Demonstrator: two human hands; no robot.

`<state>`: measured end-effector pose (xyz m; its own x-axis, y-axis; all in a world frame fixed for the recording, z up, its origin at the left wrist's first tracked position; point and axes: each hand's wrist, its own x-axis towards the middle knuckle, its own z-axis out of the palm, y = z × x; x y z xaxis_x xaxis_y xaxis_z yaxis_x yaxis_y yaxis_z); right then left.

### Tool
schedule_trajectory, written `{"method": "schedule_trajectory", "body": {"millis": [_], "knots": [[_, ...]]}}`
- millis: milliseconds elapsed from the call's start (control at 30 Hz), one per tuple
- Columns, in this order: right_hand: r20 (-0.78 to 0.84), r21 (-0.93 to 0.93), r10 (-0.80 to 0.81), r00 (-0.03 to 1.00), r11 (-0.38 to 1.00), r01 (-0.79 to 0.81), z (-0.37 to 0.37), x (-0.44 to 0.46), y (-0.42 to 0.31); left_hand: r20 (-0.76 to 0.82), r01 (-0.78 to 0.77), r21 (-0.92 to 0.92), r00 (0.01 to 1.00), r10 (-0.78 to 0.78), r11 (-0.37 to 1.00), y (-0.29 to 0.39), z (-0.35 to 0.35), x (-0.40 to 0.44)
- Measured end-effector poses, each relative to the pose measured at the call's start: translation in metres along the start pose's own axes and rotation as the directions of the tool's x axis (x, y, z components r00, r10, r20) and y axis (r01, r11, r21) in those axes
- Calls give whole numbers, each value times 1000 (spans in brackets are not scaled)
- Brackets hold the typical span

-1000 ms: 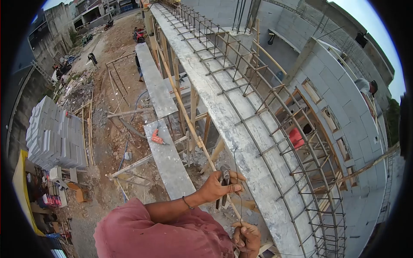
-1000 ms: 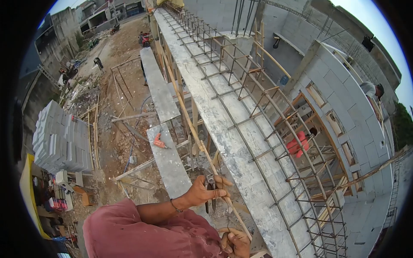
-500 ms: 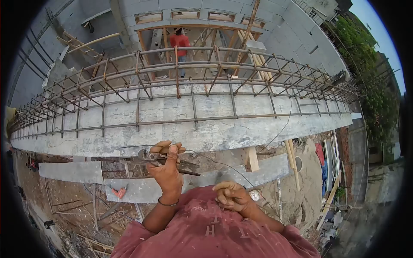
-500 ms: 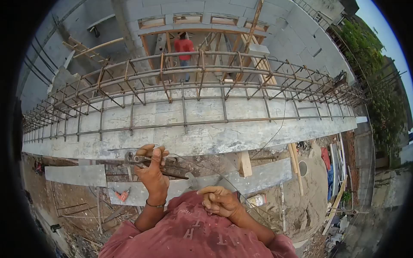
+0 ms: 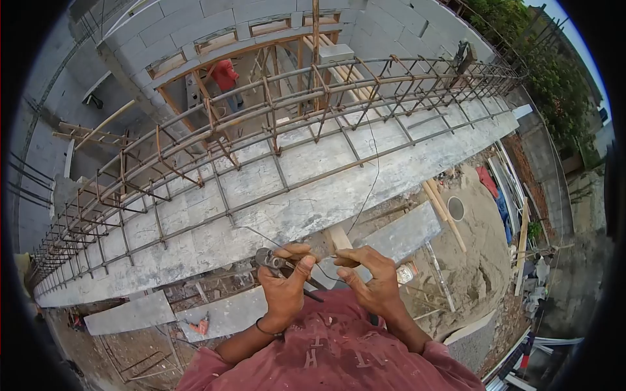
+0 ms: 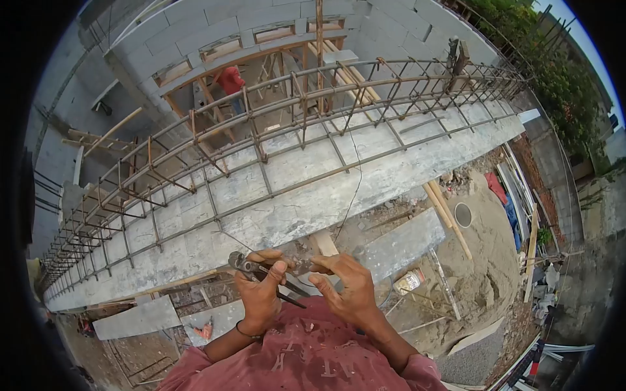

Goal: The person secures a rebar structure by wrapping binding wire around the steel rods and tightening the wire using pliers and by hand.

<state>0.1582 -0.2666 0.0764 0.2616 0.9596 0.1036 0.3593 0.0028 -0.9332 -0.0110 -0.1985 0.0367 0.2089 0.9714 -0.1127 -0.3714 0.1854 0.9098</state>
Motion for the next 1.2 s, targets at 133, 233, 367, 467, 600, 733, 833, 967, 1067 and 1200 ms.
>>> {"method": "schedule_trajectory", "body": {"millis": [133,233,367,467,600,733,833,967,1067,1200], "knots": [[152,193,24,988,980,-53,-15,6,23,-31,-71,94,997,74,993,-17,50,-2],[197,114,21,980,992,-44,-56,19,47,-33,-70,139,997,75,988,-31,88,10],[86,234,-93,992,970,71,-129,47,85,61,33,184,997,-45,982,-47,142,24],[22,346,56,998,936,-60,-203,69,116,73,113,198,989,-129,974,-74,180,33],[-102,467,150,983,880,-86,-287,95,166,103,202,178,970,-222,963,-112,230,48],[-262,458,166,951,888,-28,-352,106,181,22,355,-8,935,-355,935,-119,291,72],[-317,468,192,929,883,-23,-379,102,181,7,506,-183,858,-514,843,-117,325,95],[-378,503,254,890,863,-33,-397,84,180,-38,396,-368,897,-440,841,-118,359,131],[-434,507,287,854,861,-31,-402,66,173,-182,140,-621,931,-315,772,-116,375,176],[-503,497,294,812,868,-7,-403,40,162,-128,228,-715,887,-444,661,-109,373,209]]}}
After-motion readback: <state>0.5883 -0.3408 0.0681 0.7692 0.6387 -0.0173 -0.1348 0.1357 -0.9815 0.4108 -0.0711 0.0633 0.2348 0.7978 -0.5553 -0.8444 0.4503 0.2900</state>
